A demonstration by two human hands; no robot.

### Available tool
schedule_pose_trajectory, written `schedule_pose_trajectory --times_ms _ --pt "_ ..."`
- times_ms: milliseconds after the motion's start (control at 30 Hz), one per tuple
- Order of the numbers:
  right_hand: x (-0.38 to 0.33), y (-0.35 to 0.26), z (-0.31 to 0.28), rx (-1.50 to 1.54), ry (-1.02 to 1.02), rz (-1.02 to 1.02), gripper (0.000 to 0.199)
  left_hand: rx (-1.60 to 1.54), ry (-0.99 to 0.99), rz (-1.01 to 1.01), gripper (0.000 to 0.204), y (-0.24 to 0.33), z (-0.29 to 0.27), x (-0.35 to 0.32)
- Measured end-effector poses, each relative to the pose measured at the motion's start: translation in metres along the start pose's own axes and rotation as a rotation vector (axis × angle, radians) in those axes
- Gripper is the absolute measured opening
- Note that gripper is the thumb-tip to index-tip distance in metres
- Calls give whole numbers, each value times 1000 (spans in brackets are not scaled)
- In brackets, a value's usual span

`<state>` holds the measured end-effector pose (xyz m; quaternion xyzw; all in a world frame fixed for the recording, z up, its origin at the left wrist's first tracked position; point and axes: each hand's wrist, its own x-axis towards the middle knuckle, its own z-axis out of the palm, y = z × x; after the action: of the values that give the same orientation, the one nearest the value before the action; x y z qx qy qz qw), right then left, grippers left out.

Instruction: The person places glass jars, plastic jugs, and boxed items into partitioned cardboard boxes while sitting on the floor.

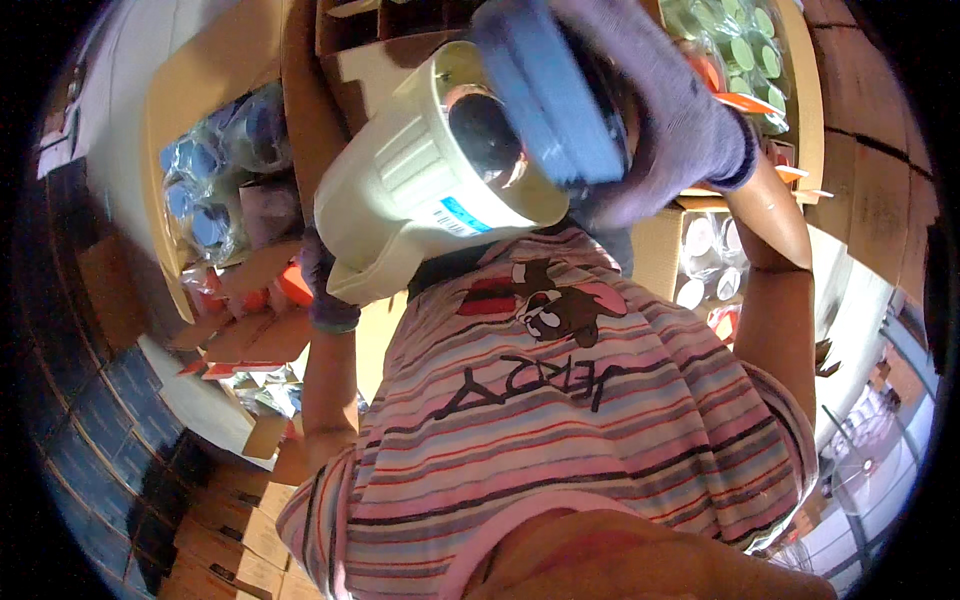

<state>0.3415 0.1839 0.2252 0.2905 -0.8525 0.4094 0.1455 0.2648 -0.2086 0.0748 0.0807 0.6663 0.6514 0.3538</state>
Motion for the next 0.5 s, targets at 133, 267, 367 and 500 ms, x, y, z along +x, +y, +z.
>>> schedule_pose_trajectory --times_ms 133,267,367,500 --pt "-5 -4 4 -186 -48 -60 120 -4 1 7 54 1 2 3" --pt "-14 1 0 -261 -30 -68 117 -13 5 13 53 1 5 6" --pt "-17 2 1 -287 -7 -89 115 -19 19 23 52 2 5 3" --pt "-19 1 5 -269 11 -86 113 -29 29 34 51 3 4 6"
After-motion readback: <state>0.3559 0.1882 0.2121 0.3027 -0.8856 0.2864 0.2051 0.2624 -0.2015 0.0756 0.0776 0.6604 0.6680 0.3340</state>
